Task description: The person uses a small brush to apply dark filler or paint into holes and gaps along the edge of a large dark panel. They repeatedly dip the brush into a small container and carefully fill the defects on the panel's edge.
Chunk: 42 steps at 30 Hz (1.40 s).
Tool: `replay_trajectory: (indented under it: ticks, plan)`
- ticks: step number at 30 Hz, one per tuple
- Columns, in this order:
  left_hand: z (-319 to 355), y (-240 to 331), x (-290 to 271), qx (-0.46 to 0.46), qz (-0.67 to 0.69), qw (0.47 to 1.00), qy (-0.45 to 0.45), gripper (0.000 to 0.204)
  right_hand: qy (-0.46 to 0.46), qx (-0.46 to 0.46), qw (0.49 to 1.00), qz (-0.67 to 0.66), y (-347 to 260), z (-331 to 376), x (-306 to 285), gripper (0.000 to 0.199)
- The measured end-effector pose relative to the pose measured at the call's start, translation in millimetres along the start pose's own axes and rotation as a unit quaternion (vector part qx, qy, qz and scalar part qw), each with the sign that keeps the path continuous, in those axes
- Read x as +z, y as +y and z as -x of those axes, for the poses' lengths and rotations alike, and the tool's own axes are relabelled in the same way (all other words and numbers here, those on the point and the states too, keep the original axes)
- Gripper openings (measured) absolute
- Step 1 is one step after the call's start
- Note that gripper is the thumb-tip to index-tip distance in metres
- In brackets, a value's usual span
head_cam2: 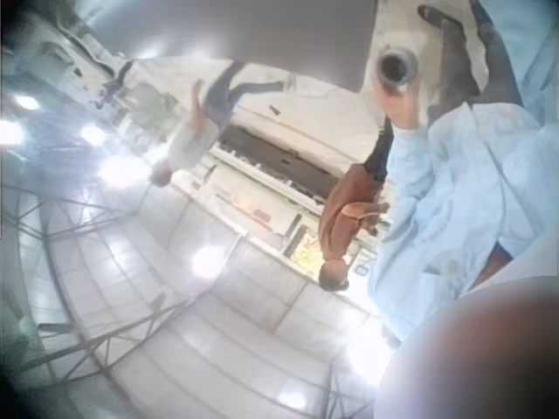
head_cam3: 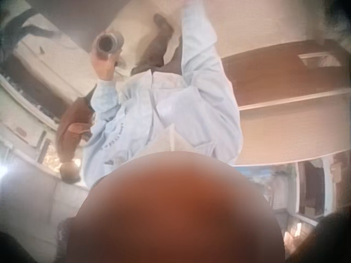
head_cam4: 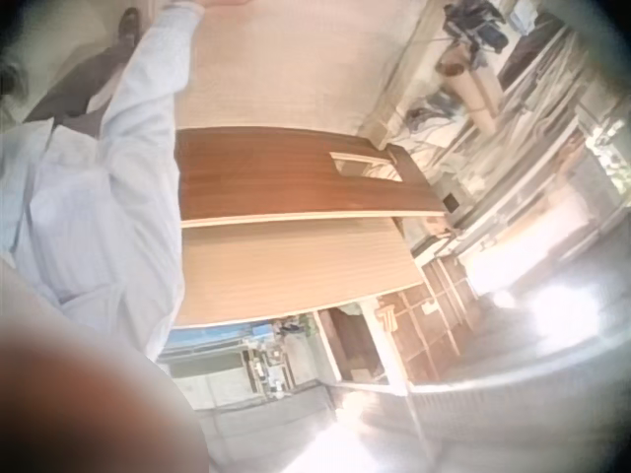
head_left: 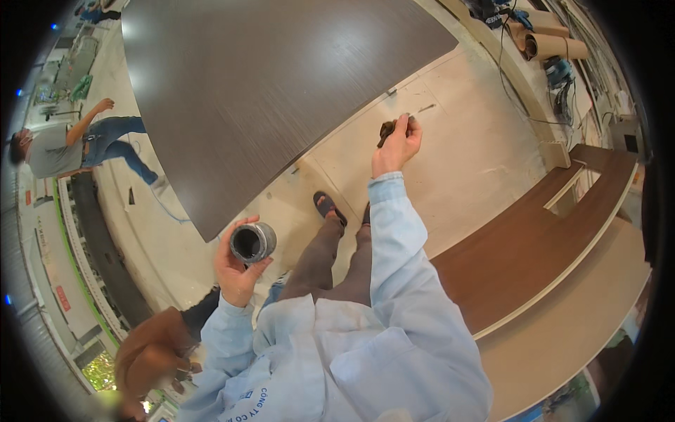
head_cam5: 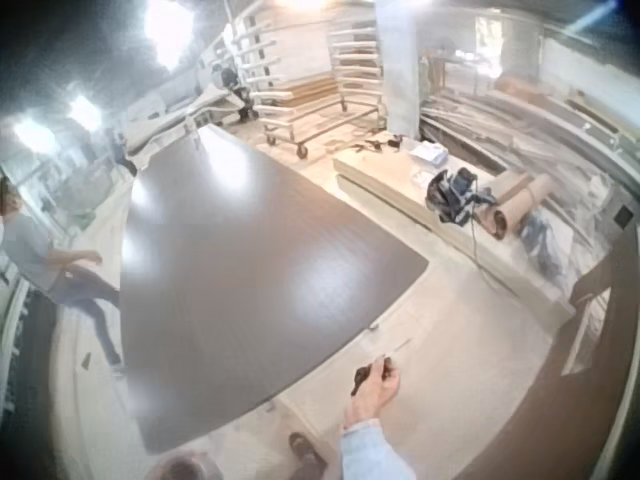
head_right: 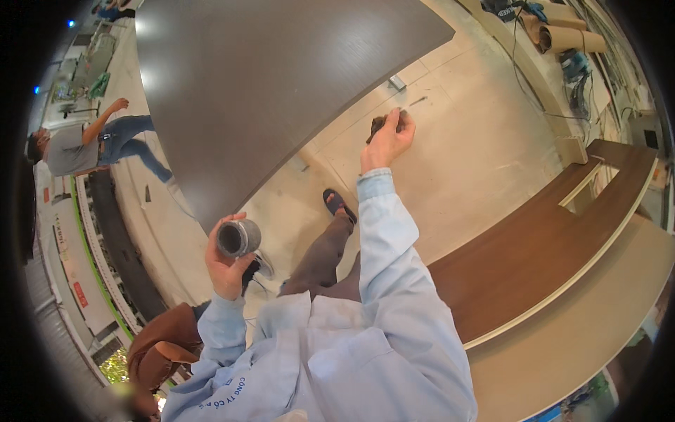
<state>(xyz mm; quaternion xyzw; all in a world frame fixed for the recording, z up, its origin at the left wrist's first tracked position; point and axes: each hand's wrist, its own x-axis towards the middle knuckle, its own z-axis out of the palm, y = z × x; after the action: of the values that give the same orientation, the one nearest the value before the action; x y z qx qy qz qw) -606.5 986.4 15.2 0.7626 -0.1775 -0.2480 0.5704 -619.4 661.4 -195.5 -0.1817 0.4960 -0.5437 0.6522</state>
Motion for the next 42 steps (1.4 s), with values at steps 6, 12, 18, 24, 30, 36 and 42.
replay_trajectory:
  ticks: [6, 12, 18, 24, 30, 36, 42]
  plan:
    - [7.8, 0.5, -23.0, -0.011, -0.044, 0.999, 0.002, 0.081, 0.074, -0.069, 0.995, 0.012, 10.3, -0.2, 63.6, 0.012]
    - [12.4, -14.6, -60.9, 0.000, -0.040, 0.999, -0.002, 0.081, 0.110, -0.095, 0.989, -0.038, 30.9, 28.0, 85.9, 0.014]
    - [10.6, -43.8, -108.1, 0.000, 0.000, 1.000, -0.017, 0.082, 0.102, -0.071, 0.989, -0.076, 61.9, 96.9, 57.1, 0.016]
    - [2.1, -69.5, -135.0, 0.030, 0.007, 0.997, -0.065, 0.083, -0.085, -0.110, 0.983, 0.118, 41.2, 135.3, -31.8, 0.015]
    - [-0.7, -77.3, -136.7, 0.036, 0.028, 0.995, -0.086, 0.084, -0.116, -0.271, 0.902, 0.317, 8.0, 53.4, -54.9, 0.009]
    - [-1.2, -75.4, -139.9, 0.021, 0.009, 0.993, -0.113, 0.084, -0.177, -0.330, 0.845, 0.381, -5.5, 43.8, -41.8, 0.007]
    - [0.2, -78.0, -137.5, 0.006, 0.019, 0.994, -0.109, 0.085, -0.298, -0.305, 0.814, 0.395, 6.8, 96.0, -45.6, 0.007]
